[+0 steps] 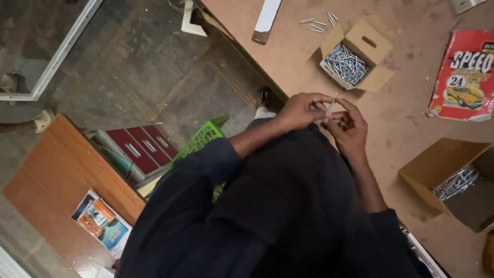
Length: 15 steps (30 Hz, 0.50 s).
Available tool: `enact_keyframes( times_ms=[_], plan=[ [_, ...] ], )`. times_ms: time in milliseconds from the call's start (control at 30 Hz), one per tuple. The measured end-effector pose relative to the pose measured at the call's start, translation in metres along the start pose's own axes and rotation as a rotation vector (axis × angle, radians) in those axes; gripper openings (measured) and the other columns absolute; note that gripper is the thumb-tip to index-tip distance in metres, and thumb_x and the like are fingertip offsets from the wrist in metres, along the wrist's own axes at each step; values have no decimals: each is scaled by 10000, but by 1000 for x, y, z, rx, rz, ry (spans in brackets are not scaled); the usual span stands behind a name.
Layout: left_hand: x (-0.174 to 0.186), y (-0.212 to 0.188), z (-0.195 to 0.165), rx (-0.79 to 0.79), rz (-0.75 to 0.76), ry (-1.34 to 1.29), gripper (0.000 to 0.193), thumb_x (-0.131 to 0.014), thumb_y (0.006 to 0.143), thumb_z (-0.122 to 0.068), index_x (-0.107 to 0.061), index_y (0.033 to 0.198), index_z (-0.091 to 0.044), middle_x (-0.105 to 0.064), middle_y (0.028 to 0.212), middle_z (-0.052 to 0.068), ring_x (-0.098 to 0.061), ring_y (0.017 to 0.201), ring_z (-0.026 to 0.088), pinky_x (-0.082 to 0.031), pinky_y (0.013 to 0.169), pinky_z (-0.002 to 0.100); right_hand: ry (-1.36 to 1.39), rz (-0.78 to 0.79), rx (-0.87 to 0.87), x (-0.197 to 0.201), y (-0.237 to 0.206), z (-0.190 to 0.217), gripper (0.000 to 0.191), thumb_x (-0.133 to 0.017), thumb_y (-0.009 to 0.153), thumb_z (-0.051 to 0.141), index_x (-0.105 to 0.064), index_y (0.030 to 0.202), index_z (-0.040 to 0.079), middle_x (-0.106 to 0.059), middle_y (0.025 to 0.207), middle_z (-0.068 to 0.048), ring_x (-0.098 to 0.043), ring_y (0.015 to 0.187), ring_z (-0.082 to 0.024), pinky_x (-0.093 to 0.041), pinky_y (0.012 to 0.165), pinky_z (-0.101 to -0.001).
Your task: The person picks up small metal pins and cylindrical sleeves from a cardboard box and table, then inserts the pins into the sleeves by hand. The assembled pieces are placed back into the box or on the table.
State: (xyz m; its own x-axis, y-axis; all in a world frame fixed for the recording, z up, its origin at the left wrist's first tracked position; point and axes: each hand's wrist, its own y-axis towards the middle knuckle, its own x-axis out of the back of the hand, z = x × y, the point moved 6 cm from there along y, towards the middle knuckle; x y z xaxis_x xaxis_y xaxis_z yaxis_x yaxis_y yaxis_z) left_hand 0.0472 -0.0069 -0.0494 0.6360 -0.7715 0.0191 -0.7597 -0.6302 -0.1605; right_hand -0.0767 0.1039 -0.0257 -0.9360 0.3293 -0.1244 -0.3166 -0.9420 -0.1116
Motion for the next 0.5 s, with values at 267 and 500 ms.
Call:
enact_keyframes(
  times_ms=[267,500],
  plan=[
    [-4,5,13,46,51,-223,386,-750,924,-76,-666,1278,55,-762,888,89,-725,763,104,-606,715,264,56,51,-43,-4,10,-1,646,-690,952,-112,-461,1542,15,-708,1018,-125,-711,932,-171,-612,860,-320],
    [-11,6,12,128,33,-239,328,-760,919,-73,-676,1186,98,-770,916,119,-743,799,136,-638,725,294,54,34,-75,7,5,1,642,-681,941,-130,-481,1536,7,-712,1017,-124,-716,915,-185,-620,836,-333]
  ],
)
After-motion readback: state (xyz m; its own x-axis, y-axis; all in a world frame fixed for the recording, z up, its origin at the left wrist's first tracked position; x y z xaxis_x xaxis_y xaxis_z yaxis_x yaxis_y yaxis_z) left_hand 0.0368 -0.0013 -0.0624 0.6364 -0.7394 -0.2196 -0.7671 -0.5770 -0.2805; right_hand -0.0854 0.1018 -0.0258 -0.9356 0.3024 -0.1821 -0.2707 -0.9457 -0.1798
